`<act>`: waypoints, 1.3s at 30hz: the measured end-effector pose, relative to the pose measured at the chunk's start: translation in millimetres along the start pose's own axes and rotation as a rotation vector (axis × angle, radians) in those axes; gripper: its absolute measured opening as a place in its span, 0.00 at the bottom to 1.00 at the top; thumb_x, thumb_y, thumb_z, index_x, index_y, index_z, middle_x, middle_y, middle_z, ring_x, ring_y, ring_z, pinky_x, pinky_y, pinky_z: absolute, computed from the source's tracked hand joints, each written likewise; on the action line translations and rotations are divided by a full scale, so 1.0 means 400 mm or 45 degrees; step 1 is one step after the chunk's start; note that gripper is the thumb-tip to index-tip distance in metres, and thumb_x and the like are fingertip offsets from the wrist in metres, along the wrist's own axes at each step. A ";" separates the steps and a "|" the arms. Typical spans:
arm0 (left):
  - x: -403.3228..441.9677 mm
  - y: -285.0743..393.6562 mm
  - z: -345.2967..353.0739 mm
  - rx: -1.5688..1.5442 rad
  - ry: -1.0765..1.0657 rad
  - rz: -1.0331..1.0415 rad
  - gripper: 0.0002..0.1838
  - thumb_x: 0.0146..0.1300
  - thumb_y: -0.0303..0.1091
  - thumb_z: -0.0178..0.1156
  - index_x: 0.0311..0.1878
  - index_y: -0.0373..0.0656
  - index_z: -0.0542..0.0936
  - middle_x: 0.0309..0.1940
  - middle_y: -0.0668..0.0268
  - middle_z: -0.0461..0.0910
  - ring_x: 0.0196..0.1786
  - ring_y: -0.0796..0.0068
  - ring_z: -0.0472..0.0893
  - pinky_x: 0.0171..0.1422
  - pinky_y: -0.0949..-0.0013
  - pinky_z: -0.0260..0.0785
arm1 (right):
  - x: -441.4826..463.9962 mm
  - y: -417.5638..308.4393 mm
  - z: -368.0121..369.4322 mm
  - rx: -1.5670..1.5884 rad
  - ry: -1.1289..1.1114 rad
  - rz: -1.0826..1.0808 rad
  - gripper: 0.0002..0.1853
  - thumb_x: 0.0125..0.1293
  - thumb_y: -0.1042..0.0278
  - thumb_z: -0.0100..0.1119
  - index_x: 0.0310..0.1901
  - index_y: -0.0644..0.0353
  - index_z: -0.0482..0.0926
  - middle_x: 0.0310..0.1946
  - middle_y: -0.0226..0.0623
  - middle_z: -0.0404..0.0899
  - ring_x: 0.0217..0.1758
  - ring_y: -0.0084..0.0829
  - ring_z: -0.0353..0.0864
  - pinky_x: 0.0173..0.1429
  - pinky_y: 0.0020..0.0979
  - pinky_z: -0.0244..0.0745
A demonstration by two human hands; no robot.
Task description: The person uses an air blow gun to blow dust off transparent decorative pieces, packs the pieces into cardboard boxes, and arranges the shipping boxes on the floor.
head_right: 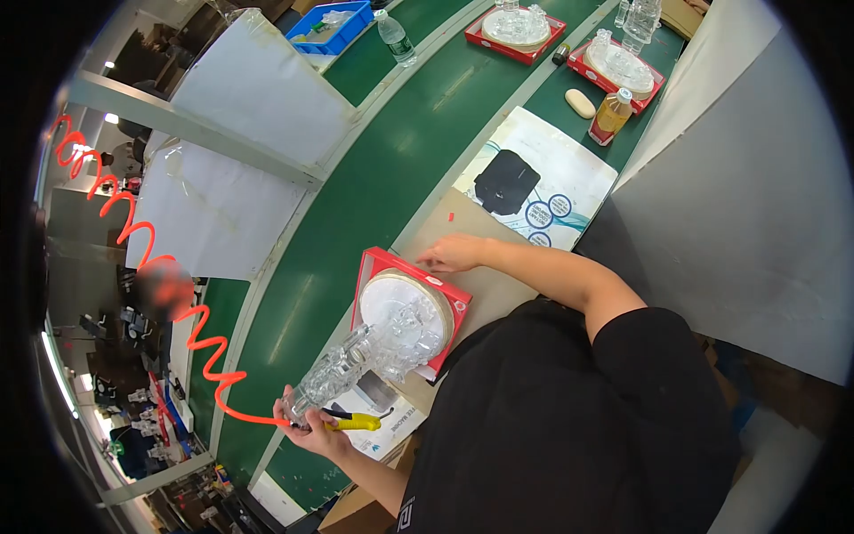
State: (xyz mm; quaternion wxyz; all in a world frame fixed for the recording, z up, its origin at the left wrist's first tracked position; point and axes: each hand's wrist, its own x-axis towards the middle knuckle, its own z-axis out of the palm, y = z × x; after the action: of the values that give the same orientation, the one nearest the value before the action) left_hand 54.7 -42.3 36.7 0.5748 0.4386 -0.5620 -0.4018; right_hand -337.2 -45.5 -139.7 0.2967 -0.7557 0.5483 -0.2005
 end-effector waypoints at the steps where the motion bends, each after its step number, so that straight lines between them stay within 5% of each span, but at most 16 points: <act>1: -0.003 -0.007 -0.015 -0.016 0.009 -0.009 0.32 0.58 0.24 0.64 0.65 0.40 0.64 0.63 0.45 0.71 0.18 0.85 0.69 0.16 0.83 0.60 | -0.011 0.007 0.006 0.040 -0.058 0.053 0.16 0.68 0.63 0.56 0.56 0.53 0.78 0.46 0.38 0.83 0.46 0.43 0.82 0.49 0.40 0.76; 4: -0.012 -0.028 -0.049 -0.037 0.009 0.055 0.32 0.60 0.27 0.65 0.66 0.40 0.63 0.64 0.44 0.70 0.17 0.85 0.68 0.16 0.83 0.58 | -0.064 0.026 0.026 0.292 0.021 0.066 0.12 0.68 0.60 0.57 0.42 0.57 0.83 0.35 0.39 0.85 0.40 0.42 0.84 0.45 0.40 0.77; 9: -0.023 -0.040 -0.085 -0.060 0.040 0.053 0.33 0.62 0.32 0.66 0.67 0.38 0.62 0.64 0.42 0.69 0.16 0.85 0.67 0.16 0.83 0.57 | -0.210 0.042 -0.016 0.395 0.042 0.284 0.10 0.64 0.60 0.62 0.39 0.57 0.84 0.35 0.39 0.85 0.39 0.41 0.83 0.44 0.39 0.77; 15: -0.034 -0.051 -0.137 -0.186 0.058 -0.013 0.40 0.56 0.39 0.73 0.67 0.41 0.63 0.64 0.47 0.70 0.20 0.83 0.71 0.20 0.83 0.62 | -0.440 0.088 -0.052 0.056 0.182 0.564 0.08 0.58 0.65 0.63 0.35 0.60 0.83 0.32 0.40 0.82 0.38 0.41 0.82 0.44 0.38 0.77; 17: -0.038 -0.055 -0.153 -0.190 0.063 -0.010 0.40 0.56 0.41 0.73 0.67 0.42 0.63 0.64 0.48 0.70 0.20 0.83 0.71 0.21 0.83 0.63 | -0.525 0.111 -0.060 -0.020 0.190 0.804 0.07 0.56 0.71 0.66 0.37 0.60 0.82 0.38 0.40 0.81 0.46 0.41 0.81 0.51 0.38 0.75; 19: -0.042 -0.049 -0.151 -0.168 0.084 -0.032 0.40 0.56 0.43 0.73 0.67 0.42 0.64 0.64 0.49 0.70 0.21 0.83 0.71 0.21 0.82 0.64 | -0.600 0.103 -0.061 -0.368 0.476 0.808 0.14 0.54 0.73 0.65 0.44 0.57 0.81 0.57 0.42 0.76 0.60 0.43 0.74 0.61 0.40 0.70; 22: -0.044 -0.056 -0.144 -0.162 0.147 -0.028 0.40 0.55 0.44 0.73 0.67 0.42 0.64 0.64 0.50 0.70 0.21 0.83 0.71 0.21 0.82 0.64 | -0.641 0.062 -0.066 -0.846 0.700 1.175 0.19 0.54 0.76 0.66 0.50 0.56 0.79 0.68 0.43 0.66 0.67 0.45 0.67 0.68 0.42 0.64; 23: -0.041 -0.059 -0.141 -0.166 0.169 -0.019 0.41 0.55 0.45 0.73 0.67 0.42 0.64 0.64 0.50 0.70 0.21 0.83 0.71 0.21 0.82 0.64 | -0.658 0.065 -0.063 -1.006 0.764 1.070 0.19 0.56 0.77 0.65 0.51 0.56 0.78 0.70 0.41 0.63 0.59 0.43 0.75 0.59 0.38 0.71; 26: -0.033 -0.046 -0.118 -0.219 0.123 -0.016 0.38 0.56 0.40 0.71 0.67 0.41 0.63 0.63 0.52 0.71 0.22 0.83 0.72 0.22 0.82 0.65 | -0.616 0.007 -0.076 0.049 0.907 1.071 0.19 0.56 0.79 0.65 0.51 0.57 0.77 0.71 0.39 0.61 0.47 0.40 0.81 0.48 0.33 0.77; 27: -0.033 -0.038 -0.107 -0.187 0.117 -0.035 0.38 0.55 0.36 0.70 0.66 0.41 0.63 0.63 0.52 0.71 0.22 0.83 0.72 0.22 0.82 0.65 | -0.582 -0.026 -0.074 -0.047 1.002 0.924 0.17 0.57 0.79 0.65 0.49 0.59 0.78 0.64 0.39 0.71 0.34 0.36 0.82 0.38 0.31 0.77; 30: -0.026 -0.004 -0.029 -0.092 0.087 -0.061 0.36 0.53 0.28 0.67 0.65 0.40 0.64 0.62 0.51 0.72 0.25 0.82 0.74 0.25 0.82 0.67 | -0.526 -0.047 -0.053 0.029 0.814 0.941 0.10 0.59 0.75 0.65 0.44 0.58 0.81 0.42 0.38 0.83 0.29 0.35 0.81 0.35 0.32 0.75; 32: -0.014 0.013 0.061 -0.024 0.049 -0.087 0.35 0.52 0.23 0.65 0.64 0.39 0.64 0.61 0.50 0.72 0.32 0.78 0.78 0.32 0.80 0.73 | -0.476 -0.073 -0.059 0.066 0.771 0.921 0.07 0.60 0.71 0.65 0.40 0.58 0.82 0.28 0.36 0.81 0.25 0.34 0.79 0.33 0.32 0.74; 33: 0.000 -0.007 0.095 0.053 -0.019 0.012 0.34 0.53 0.19 0.62 0.64 0.39 0.64 0.61 0.48 0.72 0.25 0.83 0.73 0.25 0.82 0.67 | -0.449 -0.091 -0.066 0.082 0.744 0.910 0.06 0.61 0.69 0.65 0.38 0.58 0.83 0.21 0.35 0.80 0.23 0.34 0.79 0.31 0.32 0.73; 35: 0.022 -0.016 0.168 0.218 -0.162 0.082 0.33 0.53 0.14 0.61 0.64 0.39 0.65 0.61 0.47 0.72 0.24 0.85 0.73 0.24 0.83 0.67 | -0.400 -0.127 -0.079 0.169 0.686 0.832 0.07 0.61 0.64 0.66 0.37 0.57 0.84 0.17 0.35 0.77 0.22 0.33 0.77 0.30 0.31 0.71; 39: 0.026 -0.004 0.324 0.180 -0.284 0.136 0.34 0.53 0.15 0.67 0.63 0.36 0.65 0.59 0.49 0.74 0.48 0.74 0.80 0.50 0.74 0.77 | -0.362 -0.143 -0.080 0.456 0.541 0.700 0.11 0.60 0.61 0.67 0.38 0.60 0.84 0.22 0.35 0.78 0.25 0.28 0.77 0.32 0.29 0.72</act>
State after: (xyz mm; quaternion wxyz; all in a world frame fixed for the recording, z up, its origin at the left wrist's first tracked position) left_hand -74.0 -59.7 36.1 0.4969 0.4000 -0.6718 -0.3765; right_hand -362.8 97.0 -74.4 0.3465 -0.4584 0.7360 -0.3581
